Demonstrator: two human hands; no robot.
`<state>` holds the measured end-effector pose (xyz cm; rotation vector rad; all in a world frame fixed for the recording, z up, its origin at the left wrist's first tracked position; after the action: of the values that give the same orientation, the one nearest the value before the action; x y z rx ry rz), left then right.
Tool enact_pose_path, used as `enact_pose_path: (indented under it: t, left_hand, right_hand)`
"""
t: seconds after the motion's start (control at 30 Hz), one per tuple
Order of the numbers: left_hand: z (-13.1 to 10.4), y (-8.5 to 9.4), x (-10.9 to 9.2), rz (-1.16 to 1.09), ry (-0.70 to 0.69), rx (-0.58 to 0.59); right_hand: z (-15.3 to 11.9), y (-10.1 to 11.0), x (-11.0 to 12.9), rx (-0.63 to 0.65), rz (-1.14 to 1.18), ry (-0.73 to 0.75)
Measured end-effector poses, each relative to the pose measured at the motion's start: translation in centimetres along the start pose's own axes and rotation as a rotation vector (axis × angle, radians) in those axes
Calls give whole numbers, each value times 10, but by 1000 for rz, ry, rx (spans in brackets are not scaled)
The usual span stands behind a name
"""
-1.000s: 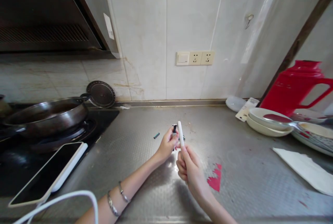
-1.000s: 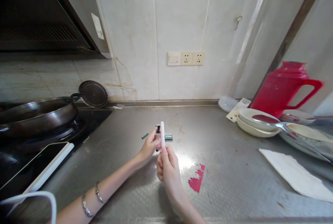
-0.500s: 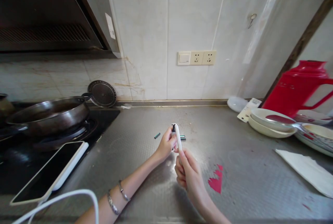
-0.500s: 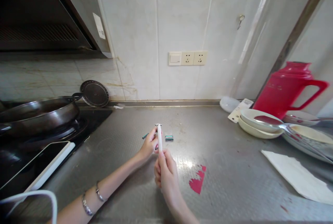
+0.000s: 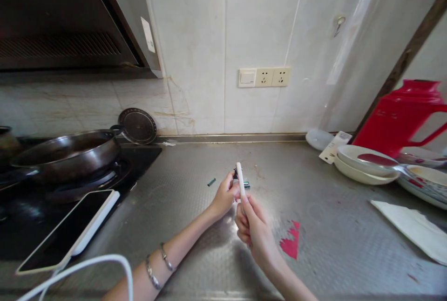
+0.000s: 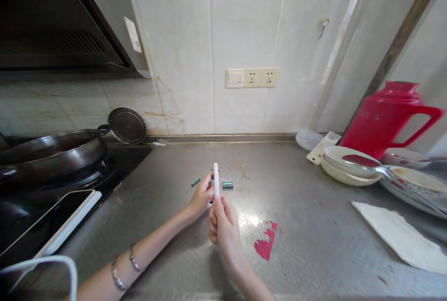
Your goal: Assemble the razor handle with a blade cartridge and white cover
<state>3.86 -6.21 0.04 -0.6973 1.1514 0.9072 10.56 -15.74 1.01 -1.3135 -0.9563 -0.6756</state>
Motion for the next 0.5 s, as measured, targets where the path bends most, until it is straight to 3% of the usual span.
enact_pose_path:
  t: [0.13, 0.23, 0.4, 0.5]
  left_hand:
    - [2, 3, 7, -22, 13, -9]
    - [5, 9, 10, 30, -17, -12]
    - [9, 22, 4, 162, -89, 74]
    - [11, 30, 1, 225, -111, 78]
  right_hand:
    - [-7, -4, -4, 49, -103, -54]
    - [-10, 3, 10, 72, -265, 58]
    - [0, 42, 56, -10, -684, 308]
    - [7, 60, 77, -15, -955, 367]
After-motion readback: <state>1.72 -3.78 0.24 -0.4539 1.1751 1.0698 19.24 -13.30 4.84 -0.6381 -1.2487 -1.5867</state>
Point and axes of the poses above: each hand's wrist, its own z-axis towards the middle knuckle, its own y-axis out of the back of the hand, x = y × z, the point moved 2 cm from there along z, towards the middle knuckle, and after that the axes turned 10 degrees about x, right-handed, at the moved point
